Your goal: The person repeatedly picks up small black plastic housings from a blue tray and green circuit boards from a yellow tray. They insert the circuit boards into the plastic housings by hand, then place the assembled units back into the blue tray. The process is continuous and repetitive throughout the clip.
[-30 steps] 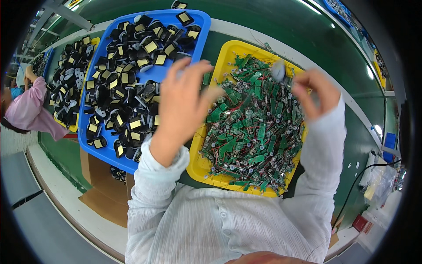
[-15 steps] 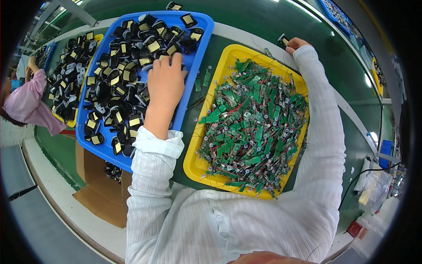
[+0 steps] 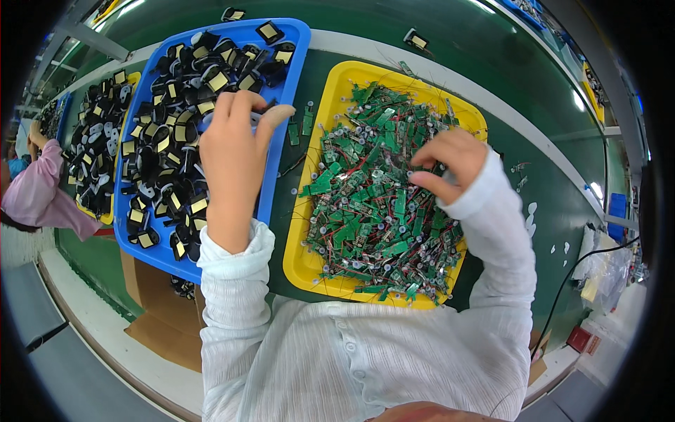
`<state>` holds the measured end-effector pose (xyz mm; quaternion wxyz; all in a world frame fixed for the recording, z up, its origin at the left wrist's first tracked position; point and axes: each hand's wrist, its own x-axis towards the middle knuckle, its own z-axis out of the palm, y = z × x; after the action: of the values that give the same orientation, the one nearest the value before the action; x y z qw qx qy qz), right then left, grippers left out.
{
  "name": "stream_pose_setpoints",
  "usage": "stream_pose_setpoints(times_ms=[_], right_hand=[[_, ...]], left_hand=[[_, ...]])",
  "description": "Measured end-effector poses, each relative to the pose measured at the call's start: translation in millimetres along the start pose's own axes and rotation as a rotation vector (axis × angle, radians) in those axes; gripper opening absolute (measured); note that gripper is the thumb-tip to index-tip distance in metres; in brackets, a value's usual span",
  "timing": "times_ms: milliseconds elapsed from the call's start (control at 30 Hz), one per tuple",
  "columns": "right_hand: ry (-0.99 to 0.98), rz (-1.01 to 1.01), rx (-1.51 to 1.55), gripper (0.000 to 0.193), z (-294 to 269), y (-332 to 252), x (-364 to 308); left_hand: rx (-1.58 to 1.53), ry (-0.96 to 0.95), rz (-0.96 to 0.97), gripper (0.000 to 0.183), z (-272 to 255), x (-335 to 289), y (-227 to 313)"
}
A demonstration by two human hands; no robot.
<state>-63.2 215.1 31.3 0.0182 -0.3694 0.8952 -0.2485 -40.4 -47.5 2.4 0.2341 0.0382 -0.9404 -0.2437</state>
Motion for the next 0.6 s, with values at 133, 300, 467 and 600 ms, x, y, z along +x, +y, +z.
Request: stream_pose_setpoints(times_ms=[133, 300, 467, 600], right_hand=[[0.12, 0.037, -0.16, 0.014, 32, 1, 7], [0.184, -0.132, -0.065, 0.018, 45, 2, 25], [0.154, -0.193, -0.053, 0.022, 43, 5, 30], [0.05, 0.334, 0.456, 0.017, 8, -13, 5]], left_hand=[[-0.152, -0.003, 0.137, 0.023, 3, -12, 11], [-0.366, -0.067, 0.117, 0.024, 7, -18, 13], [-0.78, -0.277, -0.233, 0.016, -1, -24, 23], [-1.28, -0.519, -0.409, 0.023, 1, -34, 30]])
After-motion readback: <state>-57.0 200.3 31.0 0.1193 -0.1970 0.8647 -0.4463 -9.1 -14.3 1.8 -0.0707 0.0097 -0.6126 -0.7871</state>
